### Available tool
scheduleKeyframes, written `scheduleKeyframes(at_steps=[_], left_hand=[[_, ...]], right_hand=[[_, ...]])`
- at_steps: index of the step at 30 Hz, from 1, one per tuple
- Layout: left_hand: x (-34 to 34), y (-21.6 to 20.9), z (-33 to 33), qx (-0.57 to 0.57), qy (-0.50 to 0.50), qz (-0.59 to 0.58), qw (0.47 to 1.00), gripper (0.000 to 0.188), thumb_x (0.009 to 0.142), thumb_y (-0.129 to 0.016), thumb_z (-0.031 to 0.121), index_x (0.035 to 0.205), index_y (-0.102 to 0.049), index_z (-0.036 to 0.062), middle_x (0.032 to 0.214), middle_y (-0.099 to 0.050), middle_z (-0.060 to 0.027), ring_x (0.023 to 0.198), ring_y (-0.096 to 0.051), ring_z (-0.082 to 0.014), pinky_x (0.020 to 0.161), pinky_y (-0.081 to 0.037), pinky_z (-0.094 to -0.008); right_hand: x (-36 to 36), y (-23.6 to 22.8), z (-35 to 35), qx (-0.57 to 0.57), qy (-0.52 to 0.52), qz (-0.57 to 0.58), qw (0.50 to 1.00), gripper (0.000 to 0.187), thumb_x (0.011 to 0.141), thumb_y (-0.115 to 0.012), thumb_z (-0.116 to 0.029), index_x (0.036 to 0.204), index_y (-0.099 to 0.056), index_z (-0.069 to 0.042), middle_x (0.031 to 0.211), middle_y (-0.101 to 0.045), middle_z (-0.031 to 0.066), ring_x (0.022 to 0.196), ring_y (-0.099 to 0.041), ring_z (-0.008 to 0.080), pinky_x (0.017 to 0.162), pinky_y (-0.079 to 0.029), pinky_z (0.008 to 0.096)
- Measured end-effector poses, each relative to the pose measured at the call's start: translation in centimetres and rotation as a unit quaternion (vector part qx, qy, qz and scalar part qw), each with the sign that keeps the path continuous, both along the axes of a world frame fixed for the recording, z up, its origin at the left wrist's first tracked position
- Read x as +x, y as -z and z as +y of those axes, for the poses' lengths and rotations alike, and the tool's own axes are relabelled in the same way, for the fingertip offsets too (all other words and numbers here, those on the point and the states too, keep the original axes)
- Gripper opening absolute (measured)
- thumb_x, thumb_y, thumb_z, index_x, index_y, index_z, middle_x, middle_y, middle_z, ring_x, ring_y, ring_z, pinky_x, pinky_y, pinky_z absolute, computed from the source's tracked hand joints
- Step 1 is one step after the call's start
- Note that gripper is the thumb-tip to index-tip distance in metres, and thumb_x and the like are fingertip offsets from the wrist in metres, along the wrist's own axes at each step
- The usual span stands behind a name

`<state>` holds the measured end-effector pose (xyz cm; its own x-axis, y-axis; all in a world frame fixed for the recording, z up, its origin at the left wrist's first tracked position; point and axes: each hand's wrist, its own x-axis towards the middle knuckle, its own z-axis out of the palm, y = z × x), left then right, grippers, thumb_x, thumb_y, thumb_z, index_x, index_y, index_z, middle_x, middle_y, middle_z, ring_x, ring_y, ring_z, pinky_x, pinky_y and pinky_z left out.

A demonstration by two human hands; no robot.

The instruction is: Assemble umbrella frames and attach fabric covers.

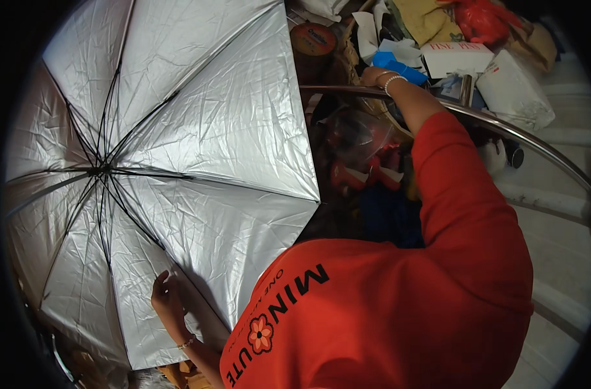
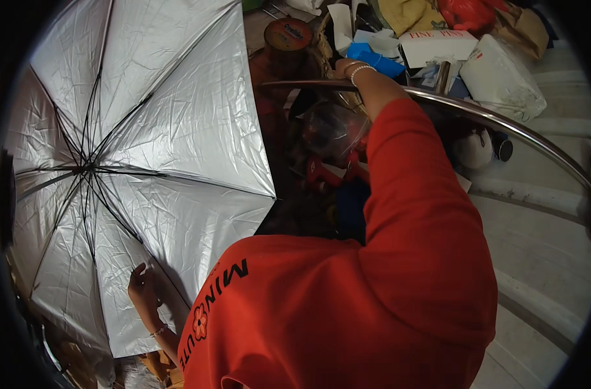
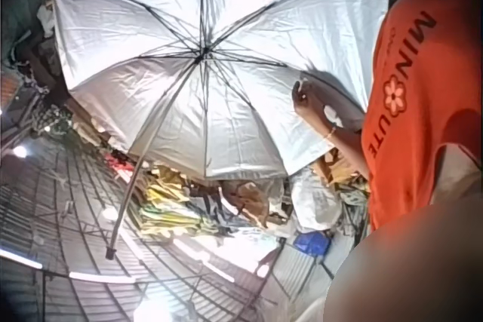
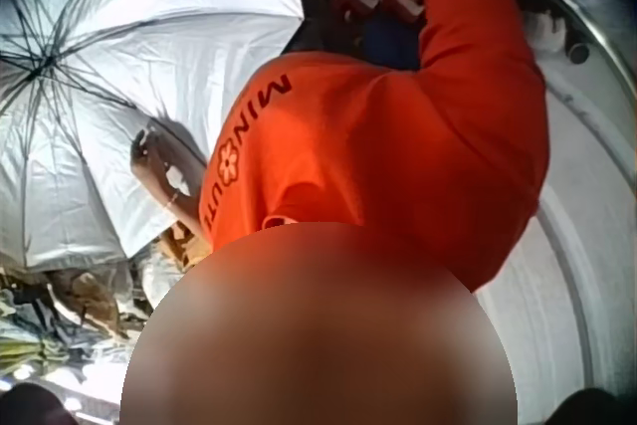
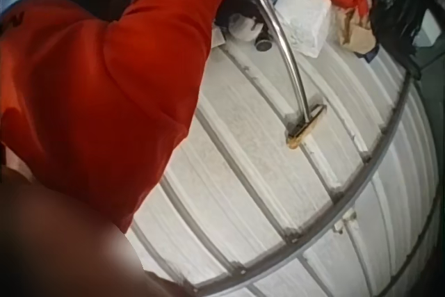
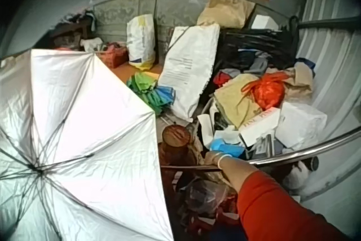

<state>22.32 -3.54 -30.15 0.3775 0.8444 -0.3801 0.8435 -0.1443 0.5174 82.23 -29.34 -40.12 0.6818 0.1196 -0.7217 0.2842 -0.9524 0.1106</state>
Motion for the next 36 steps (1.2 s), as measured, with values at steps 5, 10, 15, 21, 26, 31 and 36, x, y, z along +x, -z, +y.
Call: scheduleKeyframes(at_steps=[5,10,15,21,26,31,36], left_hand=[[-0.7,0.3,0.5,-0.009,0.008,-0.008,1.0,0.029,0.08,-0.056,0.009,0.107,-0.06,-0.0005,0.06,-0.05,-0.0006,0.052,-0.038,-0.0071,0.049,-0.033,-0.0199],[-0.7,0.5,0.9,-0.018,0.014,-0.016,1.0,0.029,0.08,-0.056,0.009,0.108,-0.059,0.0001,0.061,-0.052,-0.001,0.052,-0.04,-0.0071,0.049,-0.034,-0.0195],[-0.4,-0.1,0.7,-0.029,0.011,0.009,0.999,0.028,0.081,-0.056,0.008,0.107,-0.059,-0.0004,0.062,-0.052,-0.0009,0.053,-0.04,-0.0073,0.05,-0.034,-0.0195],[-0.4,-1.4,0.5,-0.031,-0.017,-0.008,0.999,0.027,0.081,-0.056,0.007,0.106,-0.06,-0.0012,0.063,-0.05,-0.0004,0.054,-0.039,-0.0074,0.052,-0.034,-0.0194],[-0.9,-2.3,0.6,-0.01,-0.015,-0.002,1.0,0.027,0.081,-0.055,0.006,0.107,-0.059,-0.001,0.064,-0.052,-0.0003,0.055,-0.041,-0.0076,0.053,-0.035,-0.0188],[-0.8,-2.4,0.9,-0.01,-0.017,0.032,0.999,0.028,0.081,-0.054,0.005,0.108,-0.059,-0.0013,0.065,-0.053,-0.0007,0.055,-0.042,-0.0078,0.054,-0.036,-0.0187],[-0.1,-2.7,0.1,-0.019,-0.029,0.021,0.999,0.029,0.08,-0.053,0.003,0.108,-0.059,-0.0004,0.065,-0.054,-0.0016,0.055,-0.042,-0.008,0.053,-0.036,-0.019]], right_hand=[[0.8,-1.9,-0.4,-0.021,-0.004,-0.003,1.0,0.022,0.076,-0.051,-0.011,0.093,-0.062,-0.001,0.084,-0.064,0.0105,0.079,-0.061,0.0261,0.066,-0.047,0.039],[-0.7,-5.8,-1.5,0.199,-0.169,-0.246,0.933,0.02,0.077,-0.05,-0.01,0.092,-0.061,-0.003,0.075,-0.061,0.0096,0.068,-0.057,0.0251,0.061,-0.045,0.0378],[-10.1,-6.5,-3.0,0.435,-0.288,-0.247,0.816,0.022,0.074,-0.051,-0.005,0.095,-0.057,-0.01,0.065,-0.057,0.004,0.052,-0.051,0.021,0.047,-0.037,0.0311],[-20.1,3.1,-9.4,0.112,-0.233,0.08,0.963,0.023,0.072,-0.055,-0.019,0.093,-0.056,-0.008,0.081,-0.058,0.0123,0.067,-0.054,0.0291,0.059,-0.044,0.0403],[-21.2,9.7,-16.4,0.034,-0.202,-0.107,0.973,0.034,0.073,-0.057,-0.029,0.099,-0.054,-0.007,0.095,-0.055,0.0151,0.079,-0.053,0.0314,0.066,-0.044,0.0432],[-21.8,13.4,-18.1,0.061,-0.247,-0.181,0.95,0.035,0.074,-0.055,-0.03,0.101,-0.053,-0.007,0.104,-0.05,0.0173,0.089,-0.048,0.0326,0.074,-0.039,0.0455],[-21.9,15.5,-18.4,0.071,-0.258,-0.19,0.945,0.032,0.076,-0.051,-0.027,0.101,-0.053,-0.007,0.109,-0.047,0.0194,0.092,-0.044,0.0341,0.079,-0.035,0.0468]])
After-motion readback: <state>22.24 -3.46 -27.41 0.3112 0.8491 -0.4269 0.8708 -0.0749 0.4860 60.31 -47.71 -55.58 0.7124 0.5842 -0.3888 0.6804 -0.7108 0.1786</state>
